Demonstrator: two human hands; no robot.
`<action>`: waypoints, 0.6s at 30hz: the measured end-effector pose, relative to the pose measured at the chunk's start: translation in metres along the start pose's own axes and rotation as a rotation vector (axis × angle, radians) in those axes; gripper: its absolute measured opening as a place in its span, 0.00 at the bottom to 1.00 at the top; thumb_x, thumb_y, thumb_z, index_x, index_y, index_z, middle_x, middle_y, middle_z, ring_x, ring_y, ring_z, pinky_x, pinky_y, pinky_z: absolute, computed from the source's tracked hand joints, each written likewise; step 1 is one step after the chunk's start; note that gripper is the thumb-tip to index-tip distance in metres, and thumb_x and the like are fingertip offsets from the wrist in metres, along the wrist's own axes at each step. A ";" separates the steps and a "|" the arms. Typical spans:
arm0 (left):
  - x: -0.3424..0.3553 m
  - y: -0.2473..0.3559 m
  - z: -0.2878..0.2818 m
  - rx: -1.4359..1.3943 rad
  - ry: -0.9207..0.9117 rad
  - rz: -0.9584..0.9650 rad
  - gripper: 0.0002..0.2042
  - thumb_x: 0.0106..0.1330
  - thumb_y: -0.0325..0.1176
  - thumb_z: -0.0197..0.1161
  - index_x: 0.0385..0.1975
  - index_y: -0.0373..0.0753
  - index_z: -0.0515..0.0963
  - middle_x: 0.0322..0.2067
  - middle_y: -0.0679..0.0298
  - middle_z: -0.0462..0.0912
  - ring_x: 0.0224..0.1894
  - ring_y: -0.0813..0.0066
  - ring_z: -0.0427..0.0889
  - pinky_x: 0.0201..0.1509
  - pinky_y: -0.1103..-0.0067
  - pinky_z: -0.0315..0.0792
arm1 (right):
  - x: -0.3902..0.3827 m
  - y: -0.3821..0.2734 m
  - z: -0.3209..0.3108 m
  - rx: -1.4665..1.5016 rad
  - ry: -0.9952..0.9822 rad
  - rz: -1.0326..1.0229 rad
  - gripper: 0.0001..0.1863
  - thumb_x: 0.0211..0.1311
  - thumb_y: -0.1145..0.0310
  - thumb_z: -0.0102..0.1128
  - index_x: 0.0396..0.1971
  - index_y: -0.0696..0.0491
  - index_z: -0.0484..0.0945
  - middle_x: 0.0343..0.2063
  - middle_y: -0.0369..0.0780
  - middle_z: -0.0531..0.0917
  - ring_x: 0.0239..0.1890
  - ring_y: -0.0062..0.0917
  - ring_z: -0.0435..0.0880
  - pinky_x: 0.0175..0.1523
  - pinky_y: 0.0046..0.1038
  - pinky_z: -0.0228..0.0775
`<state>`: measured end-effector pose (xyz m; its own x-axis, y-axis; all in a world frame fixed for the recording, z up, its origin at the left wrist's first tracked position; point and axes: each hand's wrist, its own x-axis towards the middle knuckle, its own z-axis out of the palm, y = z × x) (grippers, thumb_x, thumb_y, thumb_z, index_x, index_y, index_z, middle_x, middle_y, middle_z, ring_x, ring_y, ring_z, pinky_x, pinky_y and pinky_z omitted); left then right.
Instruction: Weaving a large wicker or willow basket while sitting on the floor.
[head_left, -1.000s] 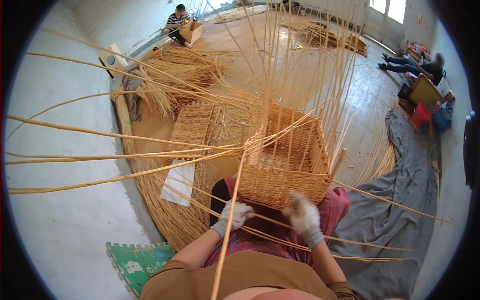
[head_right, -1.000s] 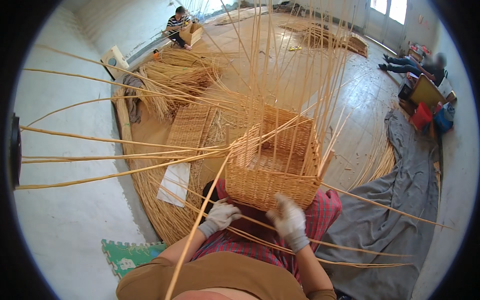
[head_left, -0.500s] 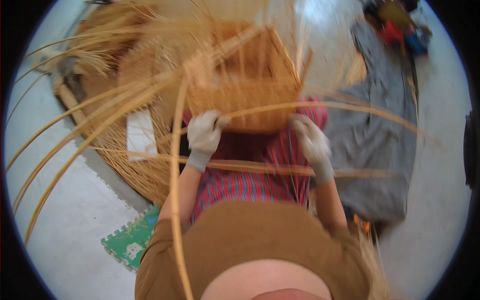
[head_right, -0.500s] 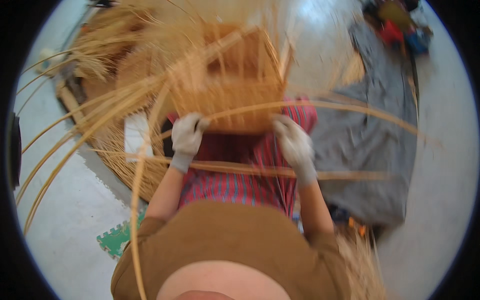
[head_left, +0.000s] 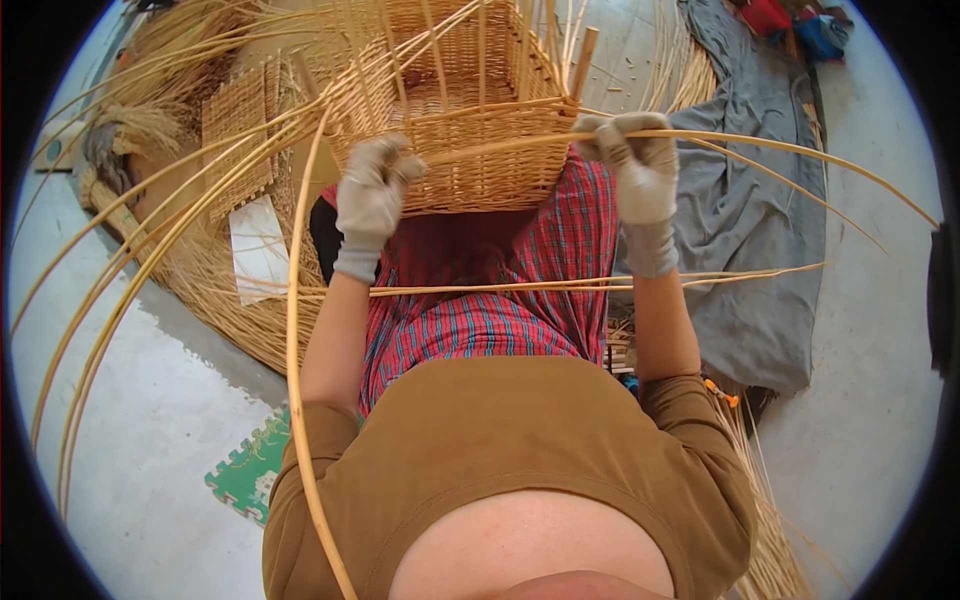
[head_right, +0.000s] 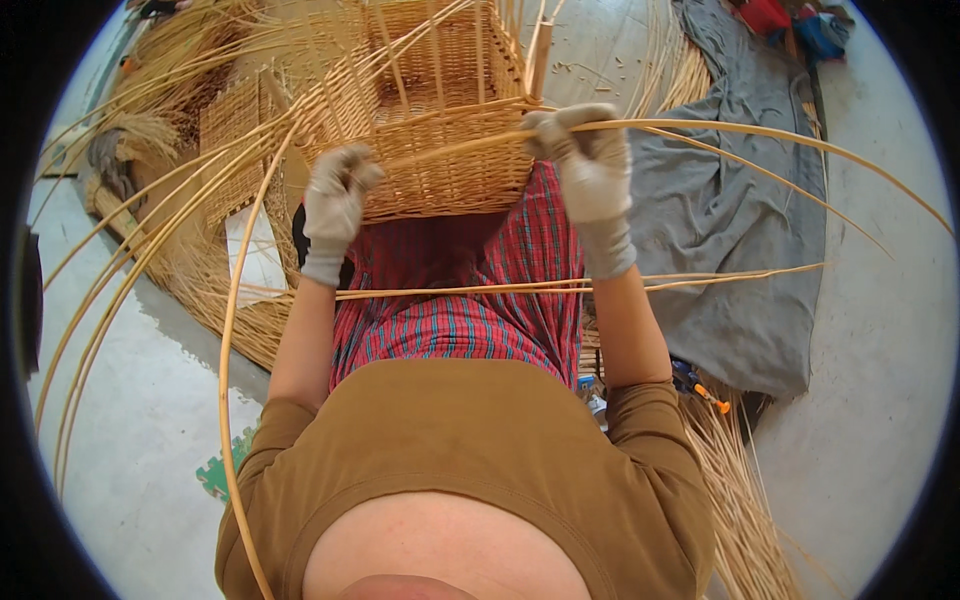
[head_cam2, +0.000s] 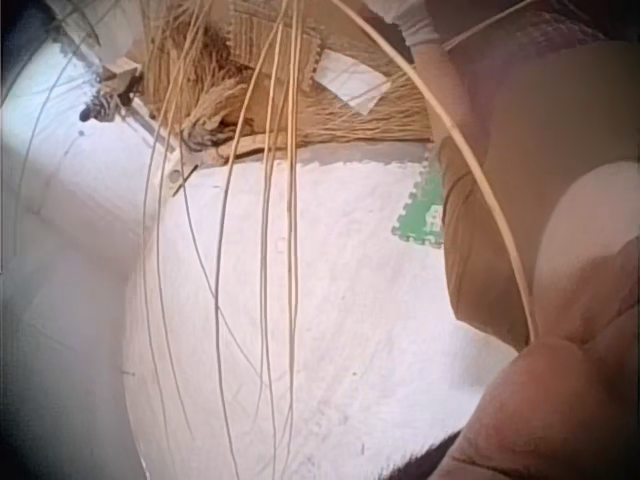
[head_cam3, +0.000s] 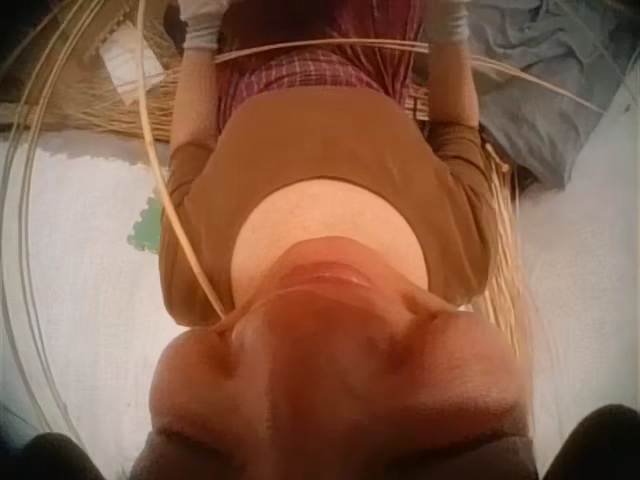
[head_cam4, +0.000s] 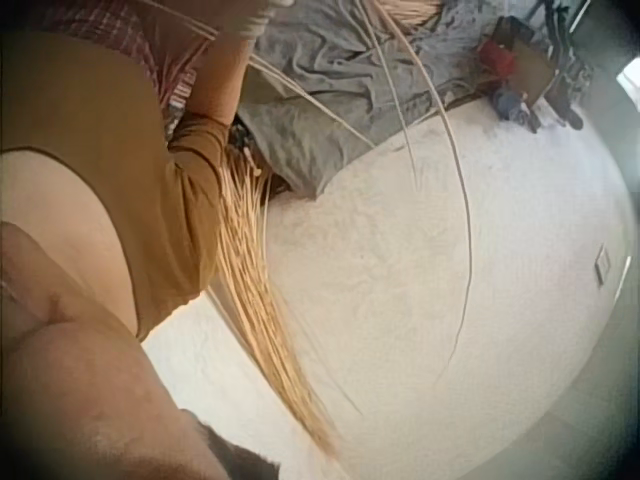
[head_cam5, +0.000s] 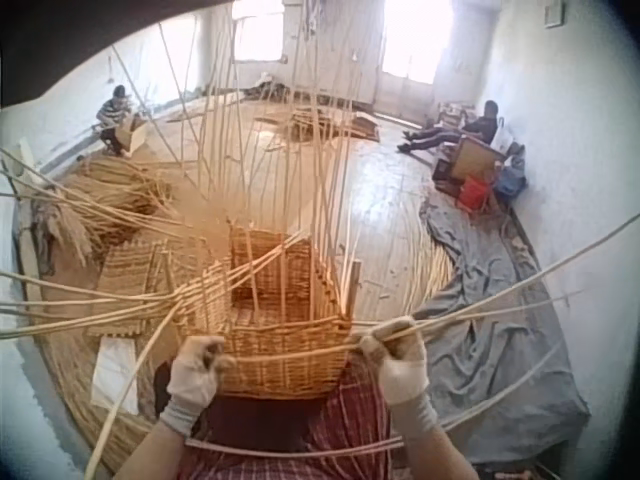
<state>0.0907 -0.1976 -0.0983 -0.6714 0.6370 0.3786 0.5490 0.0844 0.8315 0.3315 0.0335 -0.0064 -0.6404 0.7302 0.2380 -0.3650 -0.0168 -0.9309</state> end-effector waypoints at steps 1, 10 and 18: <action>0.009 -0.005 0.000 -0.047 0.156 -0.024 0.18 0.71 0.26 0.65 0.59 0.37 0.76 0.48 0.59 0.85 0.46 0.76 0.81 0.51 0.78 0.76 | 0.003 0.007 -0.001 0.059 0.051 -0.001 0.07 0.71 0.80 0.60 0.43 0.55 0.73 0.42 0.48 0.87 0.43 0.31 0.89 0.47 0.30 0.87; 0.017 -0.017 -0.013 0.358 -0.015 -0.182 0.30 0.68 0.29 0.65 0.70 0.42 0.66 0.66 0.59 0.76 0.69 0.59 0.73 0.69 0.71 0.70 | 0.011 0.072 0.009 0.167 0.283 0.163 0.06 0.70 0.78 0.62 0.42 0.55 0.75 0.41 0.46 0.87 0.43 0.33 0.89 0.45 0.32 0.90; 0.024 0.002 -0.001 0.305 0.107 -0.194 0.29 0.70 0.22 0.63 0.71 0.38 0.66 0.63 0.59 0.78 0.47 0.76 0.82 0.45 0.79 0.78 | 0.029 0.084 -0.006 0.146 0.184 0.278 0.06 0.70 0.76 0.63 0.42 0.56 0.75 0.41 0.48 0.87 0.41 0.34 0.90 0.45 0.32 0.90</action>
<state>0.0756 -0.1832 -0.0873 -0.8170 0.5045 0.2793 0.5184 0.4305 0.7389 0.2860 0.0577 -0.0790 -0.6014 0.7944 -0.0852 -0.2950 -0.3198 -0.9004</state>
